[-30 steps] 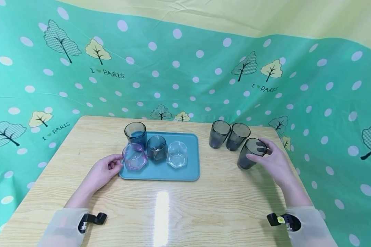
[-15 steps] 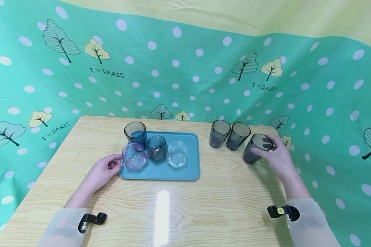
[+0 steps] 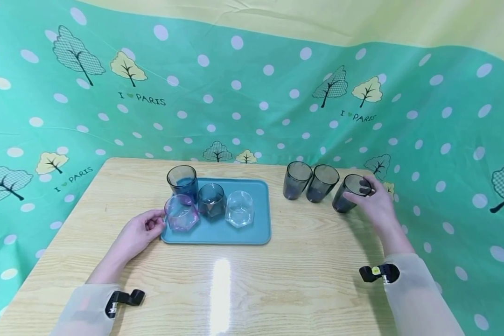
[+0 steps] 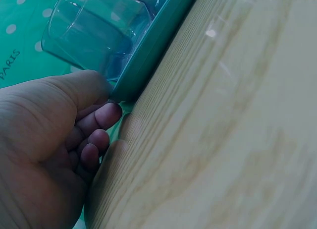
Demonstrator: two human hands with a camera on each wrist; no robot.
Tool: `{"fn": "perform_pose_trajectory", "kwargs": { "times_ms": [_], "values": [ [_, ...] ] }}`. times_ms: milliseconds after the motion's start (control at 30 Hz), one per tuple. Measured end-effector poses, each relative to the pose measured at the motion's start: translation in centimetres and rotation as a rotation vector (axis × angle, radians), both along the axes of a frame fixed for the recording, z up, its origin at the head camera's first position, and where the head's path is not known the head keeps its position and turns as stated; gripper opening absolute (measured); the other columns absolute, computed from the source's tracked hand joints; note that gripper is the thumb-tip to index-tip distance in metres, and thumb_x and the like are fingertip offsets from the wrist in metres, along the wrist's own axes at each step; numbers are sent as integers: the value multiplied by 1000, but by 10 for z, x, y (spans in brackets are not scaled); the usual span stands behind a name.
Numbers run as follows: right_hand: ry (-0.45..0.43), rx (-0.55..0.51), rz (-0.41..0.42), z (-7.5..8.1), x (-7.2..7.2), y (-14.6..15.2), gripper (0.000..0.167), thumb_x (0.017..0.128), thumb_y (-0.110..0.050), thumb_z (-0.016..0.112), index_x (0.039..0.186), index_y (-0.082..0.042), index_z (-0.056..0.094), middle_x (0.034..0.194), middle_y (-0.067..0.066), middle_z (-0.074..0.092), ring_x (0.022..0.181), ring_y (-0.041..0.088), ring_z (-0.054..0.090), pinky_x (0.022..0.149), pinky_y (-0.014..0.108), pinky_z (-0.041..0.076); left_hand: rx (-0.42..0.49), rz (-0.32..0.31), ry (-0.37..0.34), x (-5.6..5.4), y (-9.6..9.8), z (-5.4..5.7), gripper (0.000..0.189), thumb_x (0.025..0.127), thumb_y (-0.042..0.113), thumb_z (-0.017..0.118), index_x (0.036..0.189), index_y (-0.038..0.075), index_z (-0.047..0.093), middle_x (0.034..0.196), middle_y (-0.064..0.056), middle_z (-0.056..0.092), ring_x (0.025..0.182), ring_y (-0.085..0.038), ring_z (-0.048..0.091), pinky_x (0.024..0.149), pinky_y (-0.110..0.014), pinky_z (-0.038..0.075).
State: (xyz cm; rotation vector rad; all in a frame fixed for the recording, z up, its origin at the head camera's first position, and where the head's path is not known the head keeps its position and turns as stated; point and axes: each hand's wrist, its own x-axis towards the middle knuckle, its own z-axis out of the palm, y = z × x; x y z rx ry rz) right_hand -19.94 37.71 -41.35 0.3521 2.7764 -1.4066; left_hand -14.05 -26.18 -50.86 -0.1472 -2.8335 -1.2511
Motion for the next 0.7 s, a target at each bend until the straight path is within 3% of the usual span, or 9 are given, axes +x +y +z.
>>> {"fn": "perform_pose_trajectory", "kwargs": {
  "times_ms": [700],
  "values": [
    [11,-14,4,0,-16,1,110,97,-50,84,178,-15,17,175,22,32,153,49,39,122,64,36,-1,7,-12,1,1,3,41,102,7,73,141,-4,70,101,-4,69,90,-19,60,80,-30,49]
  ]
}}
